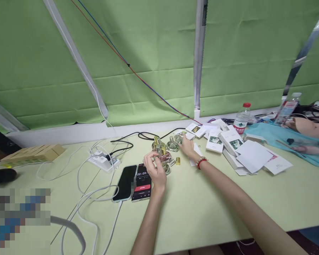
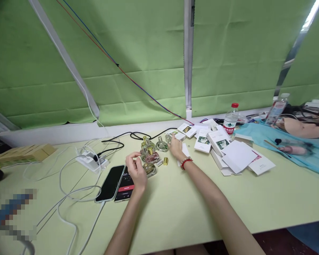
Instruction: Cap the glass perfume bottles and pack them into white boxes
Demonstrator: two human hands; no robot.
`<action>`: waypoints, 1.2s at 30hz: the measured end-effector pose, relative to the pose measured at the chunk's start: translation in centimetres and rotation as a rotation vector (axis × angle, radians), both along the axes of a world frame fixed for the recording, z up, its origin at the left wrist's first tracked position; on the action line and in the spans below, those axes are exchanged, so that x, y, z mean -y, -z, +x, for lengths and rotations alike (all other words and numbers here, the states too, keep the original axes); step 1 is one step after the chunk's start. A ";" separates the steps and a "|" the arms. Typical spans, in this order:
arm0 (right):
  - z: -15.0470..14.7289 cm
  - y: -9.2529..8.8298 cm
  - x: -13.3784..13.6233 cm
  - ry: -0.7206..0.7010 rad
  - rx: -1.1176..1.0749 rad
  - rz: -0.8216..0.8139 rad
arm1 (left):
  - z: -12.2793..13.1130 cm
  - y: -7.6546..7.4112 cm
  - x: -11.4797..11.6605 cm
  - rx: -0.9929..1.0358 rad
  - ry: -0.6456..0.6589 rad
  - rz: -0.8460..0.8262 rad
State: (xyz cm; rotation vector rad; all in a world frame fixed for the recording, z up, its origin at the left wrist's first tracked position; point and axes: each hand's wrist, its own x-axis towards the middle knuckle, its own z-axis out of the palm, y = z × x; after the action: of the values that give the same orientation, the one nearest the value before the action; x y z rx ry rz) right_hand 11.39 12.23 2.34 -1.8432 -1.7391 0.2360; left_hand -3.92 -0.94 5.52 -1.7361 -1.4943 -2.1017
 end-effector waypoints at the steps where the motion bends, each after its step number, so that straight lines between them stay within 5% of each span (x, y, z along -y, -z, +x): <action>1: 0.0 0.0 -0.3 0.005 -0.004 -0.023 | 0.0 0.0 0.0 -0.008 0.002 0.002; 6: 1.0 0.0 -0.4 0.002 -0.077 0.008 | -0.3 -0.1 0.0 -0.029 -0.013 0.023; 12: 3.3 -0.4 3.1 -0.097 -0.284 0.181 | 0.1 -0.1 0.2 -0.190 -0.040 0.107; 17: 5.5 0.0 7.1 -0.336 -0.614 0.066 | 0.8 0.3 0.3 -0.494 0.135 0.100; 22: 6.2 0.4 9.8 -0.501 -0.639 -0.045 | 1.4 0.7 0.7 -0.685 0.176 -0.070; 27: 4.5 1.4 10.9 -0.543 -0.531 0.071 | 3.4 2.1 1.7 -0.630 0.208 -0.517; 31: 2.7 2.7 12.0 -0.433 -0.476 0.097 | 5.1 3.0 2.5 -0.662 0.293 -0.715; 36: 2.6 2.8 11.6 -0.342 -0.427 0.046 | 5.3 2.4 2.9 -0.562 0.323 -0.767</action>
State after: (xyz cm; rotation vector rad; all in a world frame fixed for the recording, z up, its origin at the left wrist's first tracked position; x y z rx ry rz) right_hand 13.97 0.67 -0.50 -1.3301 -1.7175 0.6663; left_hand 1.37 -3.88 3.15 -2.6495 -2.0404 -0.9443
